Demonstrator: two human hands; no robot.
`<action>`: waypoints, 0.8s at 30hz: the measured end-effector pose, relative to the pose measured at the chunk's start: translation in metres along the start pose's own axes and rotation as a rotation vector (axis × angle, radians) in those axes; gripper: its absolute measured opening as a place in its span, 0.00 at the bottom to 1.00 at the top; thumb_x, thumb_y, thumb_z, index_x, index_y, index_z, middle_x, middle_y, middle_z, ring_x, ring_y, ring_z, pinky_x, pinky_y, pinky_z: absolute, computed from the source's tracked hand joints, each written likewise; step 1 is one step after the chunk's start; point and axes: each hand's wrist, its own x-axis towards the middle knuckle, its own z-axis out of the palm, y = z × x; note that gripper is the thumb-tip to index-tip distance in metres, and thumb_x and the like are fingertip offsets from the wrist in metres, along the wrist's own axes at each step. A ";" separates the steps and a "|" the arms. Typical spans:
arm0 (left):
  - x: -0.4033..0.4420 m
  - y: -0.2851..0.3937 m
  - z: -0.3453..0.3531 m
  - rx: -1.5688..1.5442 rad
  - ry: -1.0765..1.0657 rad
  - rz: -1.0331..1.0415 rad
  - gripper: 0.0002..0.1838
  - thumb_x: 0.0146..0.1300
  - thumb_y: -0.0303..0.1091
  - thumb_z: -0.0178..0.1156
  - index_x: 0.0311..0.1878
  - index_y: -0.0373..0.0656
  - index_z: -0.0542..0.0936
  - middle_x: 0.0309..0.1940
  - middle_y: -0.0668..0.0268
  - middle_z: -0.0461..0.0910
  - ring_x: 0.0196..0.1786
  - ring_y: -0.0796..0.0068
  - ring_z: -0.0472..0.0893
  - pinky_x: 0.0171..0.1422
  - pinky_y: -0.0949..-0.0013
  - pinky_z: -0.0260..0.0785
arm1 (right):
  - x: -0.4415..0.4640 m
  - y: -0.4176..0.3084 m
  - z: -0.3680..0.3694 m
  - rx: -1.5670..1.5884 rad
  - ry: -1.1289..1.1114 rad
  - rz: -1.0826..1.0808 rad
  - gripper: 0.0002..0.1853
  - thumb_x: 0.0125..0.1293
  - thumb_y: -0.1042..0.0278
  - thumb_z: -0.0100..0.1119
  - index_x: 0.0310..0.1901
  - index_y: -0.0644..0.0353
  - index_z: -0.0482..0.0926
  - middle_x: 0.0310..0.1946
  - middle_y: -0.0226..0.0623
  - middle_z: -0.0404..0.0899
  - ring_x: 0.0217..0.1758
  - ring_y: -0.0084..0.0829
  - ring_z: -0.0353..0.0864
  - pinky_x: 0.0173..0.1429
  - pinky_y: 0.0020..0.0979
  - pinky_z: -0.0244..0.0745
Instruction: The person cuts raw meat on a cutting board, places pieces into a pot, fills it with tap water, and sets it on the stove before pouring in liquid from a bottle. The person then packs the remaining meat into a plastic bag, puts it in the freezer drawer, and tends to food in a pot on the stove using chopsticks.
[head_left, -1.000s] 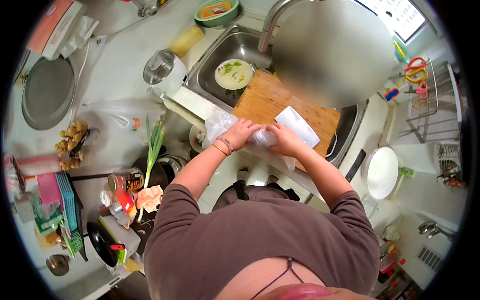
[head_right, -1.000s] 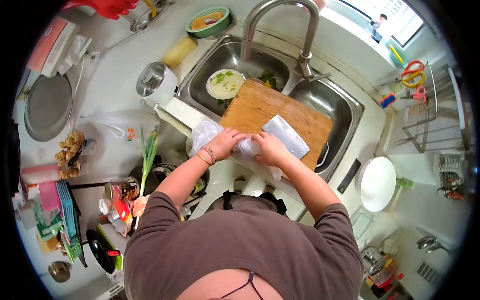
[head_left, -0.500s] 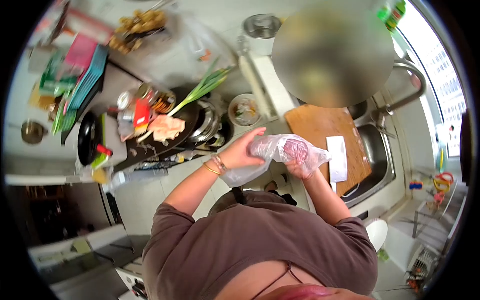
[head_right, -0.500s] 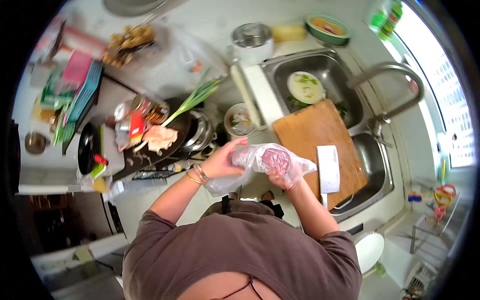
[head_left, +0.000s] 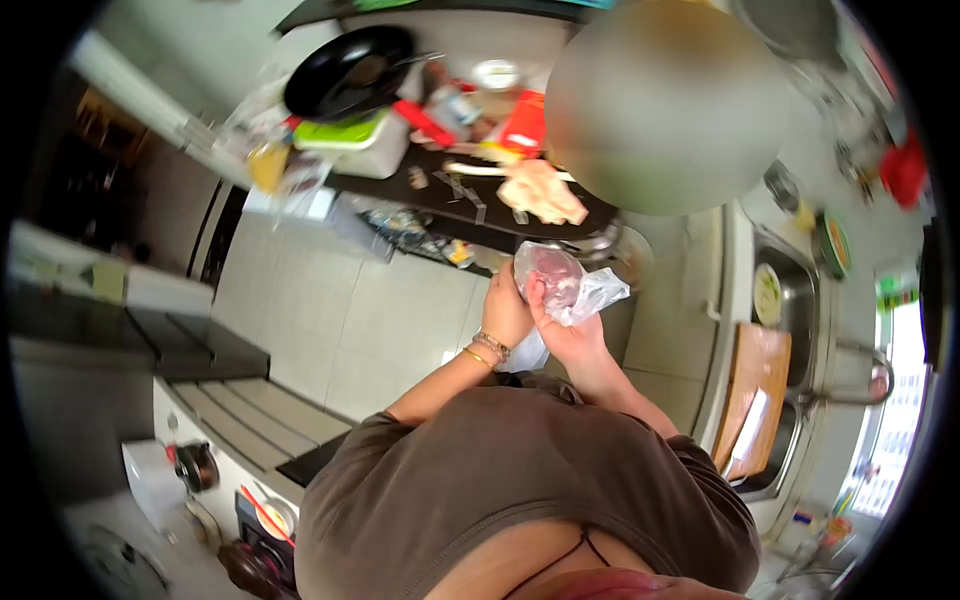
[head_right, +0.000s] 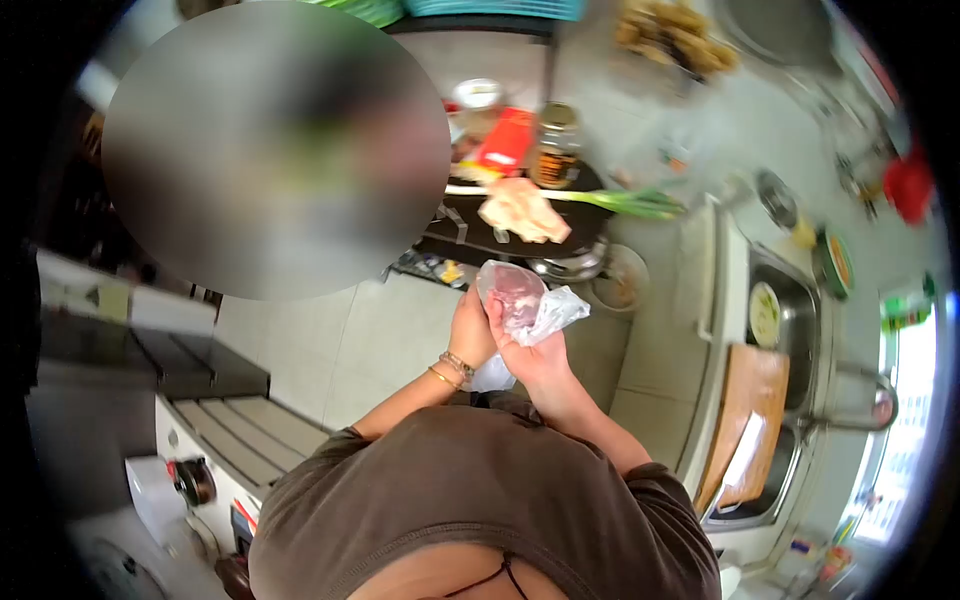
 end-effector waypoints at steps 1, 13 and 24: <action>0.001 -0.036 -0.016 -0.021 -0.011 -0.038 0.21 0.55 0.39 0.61 0.46 0.34 0.72 0.35 0.48 0.77 0.38 0.46 0.77 0.44 0.54 0.69 | 0.021 0.029 0.000 -0.066 0.009 0.047 0.17 0.68 0.60 0.44 0.50 0.61 0.74 0.49 0.45 0.75 0.50 0.48 0.75 0.52 0.42 0.77; -0.030 -0.167 -0.250 -0.653 0.709 -0.527 0.32 0.53 0.30 0.65 0.60 0.42 0.63 0.45 0.56 0.78 0.47 0.61 0.79 0.49 0.65 0.72 | 0.202 0.304 -0.007 -0.906 -0.146 0.235 0.18 0.65 0.77 0.45 0.57 0.57 0.62 0.54 0.42 0.69 0.57 0.39 0.71 0.60 0.47 0.71; -0.051 -0.275 -0.421 -1.298 1.154 -0.455 0.24 0.65 0.41 0.57 0.59 0.38 0.69 0.53 0.60 0.75 0.55 0.67 0.75 0.61 0.63 0.68 | 0.301 0.492 0.005 -1.945 -1.650 0.166 0.28 0.61 0.73 0.55 0.61 0.72 0.58 0.60 0.58 0.62 0.65 0.51 0.63 0.66 0.40 0.60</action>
